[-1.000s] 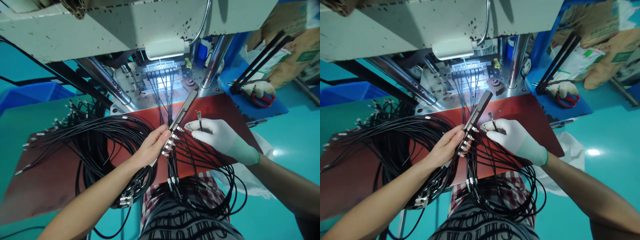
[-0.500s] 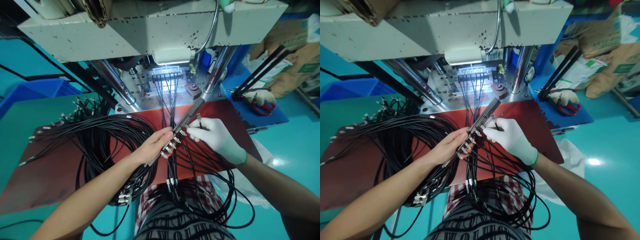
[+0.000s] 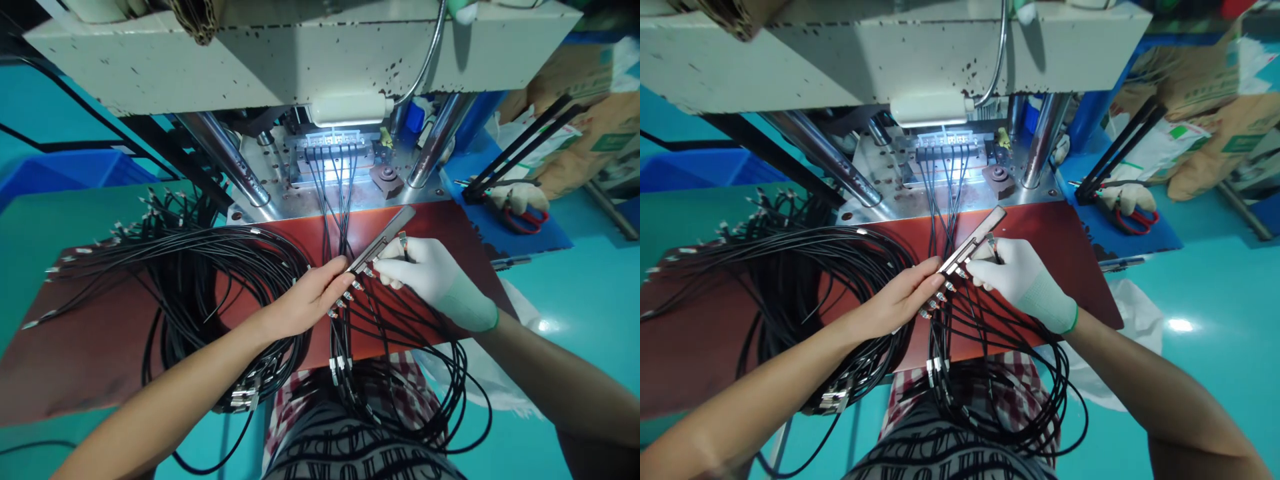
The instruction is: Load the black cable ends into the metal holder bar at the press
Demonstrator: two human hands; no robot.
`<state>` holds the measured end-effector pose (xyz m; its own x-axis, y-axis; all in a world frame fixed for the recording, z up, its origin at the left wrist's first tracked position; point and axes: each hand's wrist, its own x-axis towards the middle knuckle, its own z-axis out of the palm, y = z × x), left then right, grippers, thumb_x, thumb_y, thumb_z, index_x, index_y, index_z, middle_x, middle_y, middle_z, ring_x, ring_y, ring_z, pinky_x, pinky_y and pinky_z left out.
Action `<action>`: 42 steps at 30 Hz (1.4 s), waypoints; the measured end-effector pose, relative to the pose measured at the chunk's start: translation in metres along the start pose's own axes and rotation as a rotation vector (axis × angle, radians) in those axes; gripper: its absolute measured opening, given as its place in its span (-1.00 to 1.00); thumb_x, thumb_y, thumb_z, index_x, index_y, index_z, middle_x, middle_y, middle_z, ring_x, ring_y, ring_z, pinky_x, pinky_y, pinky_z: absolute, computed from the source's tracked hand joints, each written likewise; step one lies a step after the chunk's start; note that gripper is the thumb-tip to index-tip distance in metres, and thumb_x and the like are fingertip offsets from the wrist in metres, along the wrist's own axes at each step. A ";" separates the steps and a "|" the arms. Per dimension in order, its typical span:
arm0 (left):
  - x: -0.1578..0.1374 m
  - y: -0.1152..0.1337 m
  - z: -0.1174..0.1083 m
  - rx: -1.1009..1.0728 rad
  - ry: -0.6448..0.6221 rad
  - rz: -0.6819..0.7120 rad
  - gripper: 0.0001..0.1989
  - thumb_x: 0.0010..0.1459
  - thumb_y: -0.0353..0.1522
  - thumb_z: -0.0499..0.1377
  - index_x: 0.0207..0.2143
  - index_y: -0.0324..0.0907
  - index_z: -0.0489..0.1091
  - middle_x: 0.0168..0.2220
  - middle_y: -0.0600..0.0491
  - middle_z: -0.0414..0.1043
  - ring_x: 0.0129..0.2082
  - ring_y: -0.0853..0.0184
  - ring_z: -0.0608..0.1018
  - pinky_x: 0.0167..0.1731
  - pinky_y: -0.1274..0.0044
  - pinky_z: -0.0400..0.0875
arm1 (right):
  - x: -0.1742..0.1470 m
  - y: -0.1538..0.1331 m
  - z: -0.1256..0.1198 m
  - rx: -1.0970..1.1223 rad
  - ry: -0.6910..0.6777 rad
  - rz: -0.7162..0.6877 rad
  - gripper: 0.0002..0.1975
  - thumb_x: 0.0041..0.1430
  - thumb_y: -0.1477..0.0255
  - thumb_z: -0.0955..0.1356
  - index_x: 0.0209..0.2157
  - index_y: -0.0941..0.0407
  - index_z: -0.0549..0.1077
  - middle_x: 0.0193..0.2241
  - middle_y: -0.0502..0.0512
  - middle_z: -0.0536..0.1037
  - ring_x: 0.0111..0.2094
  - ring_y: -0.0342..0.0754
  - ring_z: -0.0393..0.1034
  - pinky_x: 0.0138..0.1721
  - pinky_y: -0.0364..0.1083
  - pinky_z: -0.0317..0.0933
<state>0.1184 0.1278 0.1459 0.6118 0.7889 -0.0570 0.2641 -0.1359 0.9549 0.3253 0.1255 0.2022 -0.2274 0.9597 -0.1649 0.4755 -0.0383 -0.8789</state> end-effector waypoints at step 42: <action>0.006 -0.004 0.000 -0.072 0.049 -0.013 -0.64 0.30 -0.11 -0.09 -0.45 -0.16 0.10 -0.51 0.18 0.06 -0.50 0.46 0.20 -0.52 0.61 0.12 | 0.007 0.014 -0.010 -0.276 0.064 -0.092 -0.74 0.27 0.26 0.26 -0.30 0.14 0.46 -0.35 0.06 0.50 -0.34 -0.06 0.36 -0.32 -0.11 0.22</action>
<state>0.1210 0.1331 0.1422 0.5709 0.8191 -0.0565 0.2162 -0.0836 0.9728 0.3393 0.1344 0.1929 -0.2309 0.9715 -0.0538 0.6707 0.1189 -0.7321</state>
